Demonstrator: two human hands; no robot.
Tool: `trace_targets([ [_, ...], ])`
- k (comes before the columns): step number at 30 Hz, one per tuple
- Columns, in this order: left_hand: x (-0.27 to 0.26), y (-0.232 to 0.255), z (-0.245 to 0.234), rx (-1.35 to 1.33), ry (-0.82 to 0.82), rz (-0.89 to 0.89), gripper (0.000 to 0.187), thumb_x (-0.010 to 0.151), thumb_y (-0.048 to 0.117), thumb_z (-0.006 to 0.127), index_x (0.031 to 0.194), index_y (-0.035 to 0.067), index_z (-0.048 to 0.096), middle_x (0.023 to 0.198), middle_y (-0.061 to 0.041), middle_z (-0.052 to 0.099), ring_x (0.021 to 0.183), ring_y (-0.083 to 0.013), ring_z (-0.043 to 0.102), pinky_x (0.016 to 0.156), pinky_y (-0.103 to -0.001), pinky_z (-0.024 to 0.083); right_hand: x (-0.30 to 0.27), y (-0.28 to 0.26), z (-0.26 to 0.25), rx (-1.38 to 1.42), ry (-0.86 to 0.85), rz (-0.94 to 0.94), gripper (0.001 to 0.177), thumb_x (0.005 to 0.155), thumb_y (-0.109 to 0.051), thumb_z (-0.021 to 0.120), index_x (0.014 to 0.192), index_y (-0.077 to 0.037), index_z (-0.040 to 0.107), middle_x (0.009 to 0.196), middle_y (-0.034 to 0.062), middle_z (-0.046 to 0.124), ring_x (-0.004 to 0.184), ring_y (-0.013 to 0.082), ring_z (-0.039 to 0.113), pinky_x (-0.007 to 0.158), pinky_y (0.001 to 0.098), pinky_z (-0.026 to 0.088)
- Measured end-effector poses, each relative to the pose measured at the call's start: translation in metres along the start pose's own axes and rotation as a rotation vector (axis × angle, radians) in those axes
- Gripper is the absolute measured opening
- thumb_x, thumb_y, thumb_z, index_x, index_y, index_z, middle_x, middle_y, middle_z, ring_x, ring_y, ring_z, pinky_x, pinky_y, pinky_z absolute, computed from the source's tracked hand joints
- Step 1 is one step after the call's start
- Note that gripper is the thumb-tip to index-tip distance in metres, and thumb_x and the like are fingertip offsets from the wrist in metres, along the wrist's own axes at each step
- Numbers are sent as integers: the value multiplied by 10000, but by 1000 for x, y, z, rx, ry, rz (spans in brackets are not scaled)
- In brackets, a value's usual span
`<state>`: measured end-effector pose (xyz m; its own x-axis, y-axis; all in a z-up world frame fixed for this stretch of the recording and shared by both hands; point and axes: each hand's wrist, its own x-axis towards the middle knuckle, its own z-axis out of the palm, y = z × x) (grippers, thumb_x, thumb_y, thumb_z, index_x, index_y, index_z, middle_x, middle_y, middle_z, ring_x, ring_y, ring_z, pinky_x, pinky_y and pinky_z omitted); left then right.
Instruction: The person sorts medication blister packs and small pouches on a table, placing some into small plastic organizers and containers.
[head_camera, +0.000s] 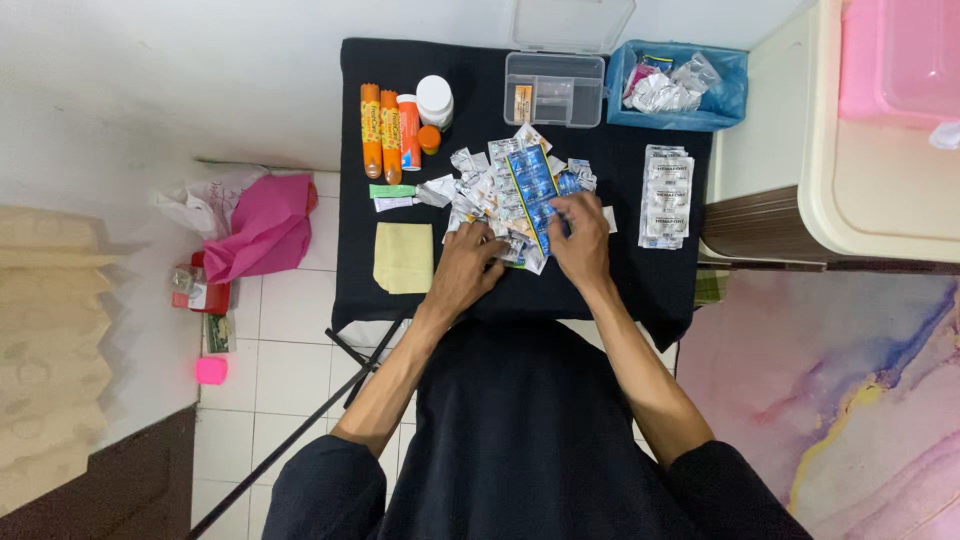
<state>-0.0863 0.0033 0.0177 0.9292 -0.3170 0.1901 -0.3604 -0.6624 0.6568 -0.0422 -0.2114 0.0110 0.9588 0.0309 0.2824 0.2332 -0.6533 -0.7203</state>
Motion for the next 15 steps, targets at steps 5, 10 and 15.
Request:
trace_targets([
  [5,4,3,-7,2,113,27,224,837,104,751,1060,81,755,1029,-54,607,1040,-251,557,879,-426,389,-10,-16,-6,178,-318,-327,388,796,33,707,1179,-31,725,1173,115,691,1113,284,647,980,382,518],
  [10,17,10,-18,-23,177,21,158,838,112,756,989,69,735,1009,-37,619,1018,-232,557,889,-432,372,-11,-37,2,241,-313,-186,369,852,-24,763,1215,-8,697,1112,108,710,1022,240,659,909,341,534],
  [15,26,25,-28,-73,378,16,236,868,114,745,1085,52,675,1081,-100,614,1095,-275,546,937,-449,367,-4,-36,-4,303,-200,-93,163,919,-8,778,1070,-26,719,986,84,720,933,184,682,824,316,552],
])
